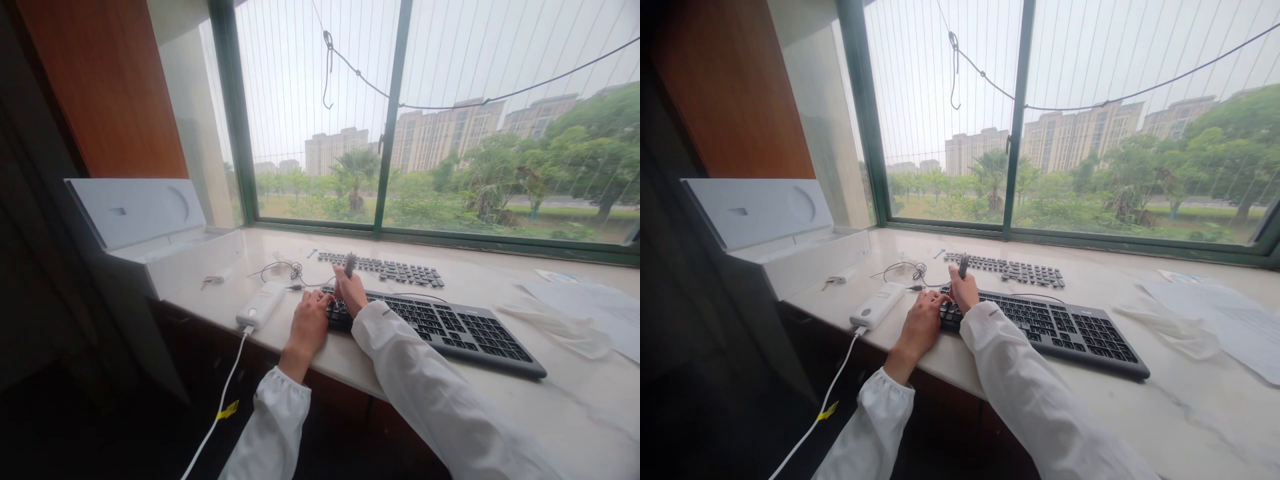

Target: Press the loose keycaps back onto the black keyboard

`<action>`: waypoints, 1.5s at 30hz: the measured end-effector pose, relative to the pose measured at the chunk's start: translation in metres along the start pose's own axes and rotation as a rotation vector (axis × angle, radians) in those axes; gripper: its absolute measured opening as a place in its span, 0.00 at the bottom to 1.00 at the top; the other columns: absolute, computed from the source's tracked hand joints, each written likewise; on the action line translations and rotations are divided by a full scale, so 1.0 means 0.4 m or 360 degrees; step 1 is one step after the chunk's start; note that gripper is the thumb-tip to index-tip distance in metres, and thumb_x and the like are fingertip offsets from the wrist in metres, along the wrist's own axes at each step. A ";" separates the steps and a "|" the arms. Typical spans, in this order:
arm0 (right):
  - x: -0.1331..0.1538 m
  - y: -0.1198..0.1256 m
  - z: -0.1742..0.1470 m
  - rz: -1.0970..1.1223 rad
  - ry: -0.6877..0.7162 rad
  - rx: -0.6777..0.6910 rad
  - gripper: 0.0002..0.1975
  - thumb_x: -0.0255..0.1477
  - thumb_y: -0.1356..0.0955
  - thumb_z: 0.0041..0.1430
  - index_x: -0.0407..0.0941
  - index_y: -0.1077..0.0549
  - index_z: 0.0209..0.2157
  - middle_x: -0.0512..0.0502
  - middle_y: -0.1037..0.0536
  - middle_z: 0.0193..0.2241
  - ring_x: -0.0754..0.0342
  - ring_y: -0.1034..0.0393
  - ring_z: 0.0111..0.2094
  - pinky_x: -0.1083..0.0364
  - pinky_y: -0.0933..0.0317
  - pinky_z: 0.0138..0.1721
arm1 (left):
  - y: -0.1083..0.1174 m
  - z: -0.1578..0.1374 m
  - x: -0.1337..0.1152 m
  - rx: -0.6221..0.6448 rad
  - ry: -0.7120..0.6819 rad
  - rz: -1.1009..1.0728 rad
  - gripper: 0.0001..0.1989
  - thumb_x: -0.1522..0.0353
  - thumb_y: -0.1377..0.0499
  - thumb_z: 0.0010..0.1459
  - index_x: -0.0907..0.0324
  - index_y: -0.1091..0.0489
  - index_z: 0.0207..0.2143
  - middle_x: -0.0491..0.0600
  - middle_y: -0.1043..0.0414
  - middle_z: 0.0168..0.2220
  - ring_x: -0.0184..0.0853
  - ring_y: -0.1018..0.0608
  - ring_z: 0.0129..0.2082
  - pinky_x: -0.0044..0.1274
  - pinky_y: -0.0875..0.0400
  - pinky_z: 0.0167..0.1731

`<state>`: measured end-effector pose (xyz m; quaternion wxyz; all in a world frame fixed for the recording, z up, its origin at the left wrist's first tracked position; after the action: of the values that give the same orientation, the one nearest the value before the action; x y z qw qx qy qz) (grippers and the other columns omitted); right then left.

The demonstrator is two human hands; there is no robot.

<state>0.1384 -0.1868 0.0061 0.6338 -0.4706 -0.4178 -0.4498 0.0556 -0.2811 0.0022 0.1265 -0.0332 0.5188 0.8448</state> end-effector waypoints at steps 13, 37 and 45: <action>0.012 0.011 -0.007 -0.0275 0.0100 -0.0124 0.20 0.40 0.36 0.55 0.46 0.41 0.15 0.55 0.41 0.08 0.60 0.46 0.12 0.58 0.49 0.15 | -0.004 0.003 0.002 -0.0034 -0.0035 0.0013 0.19 0.79 0.53 0.60 0.53 0.32 0.47 0.50 0.33 0.43 0.37 0.35 0.46 0.26 0.34 0.45; 0.016 0.004 -0.003 -0.0083 0.0151 0.0025 0.21 0.43 0.34 0.53 0.46 0.43 0.16 0.57 0.44 0.07 0.61 0.50 0.11 0.58 0.53 0.14 | -0.004 0.003 0.001 -0.0041 -0.0009 -0.0002 0.18 0.78 0.54 0.61 0.55 0.31 0.47 0.51 0.33 0.43 0.37 0.35 0.46 0.27 0.34 0.45; 0.009 0.005 -0.001 -0.0060 0.0079 -0.0043 0.20 0.42 0.34 0.53 0.47 0.43 0.16 0.57 0.44 0.07 0.60 0.50 0.11 0.58 0.53 0.13 | 0.000 0.003 -0.001 -0.0034 -0.0015 -0.0022 0.19 0.79 0.54 0.60 0.54 0.31 0.48 0.51 0.33 0.44 0.37 0.34 0.46 0.27 0.35 0.48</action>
<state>0.1415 -0.1876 0.0090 0.6288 -0.4599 -0.4047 -0.4789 0.0561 -0.2801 0.0028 0.1345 -0.0340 0.5090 0.8495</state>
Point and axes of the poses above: each hand's wrist, its own z-axis towards the middle knuckle, its own y-axis out of the back of the hand, x = y × z, the point moved 7 cm from there along z, towards the middle knuckle
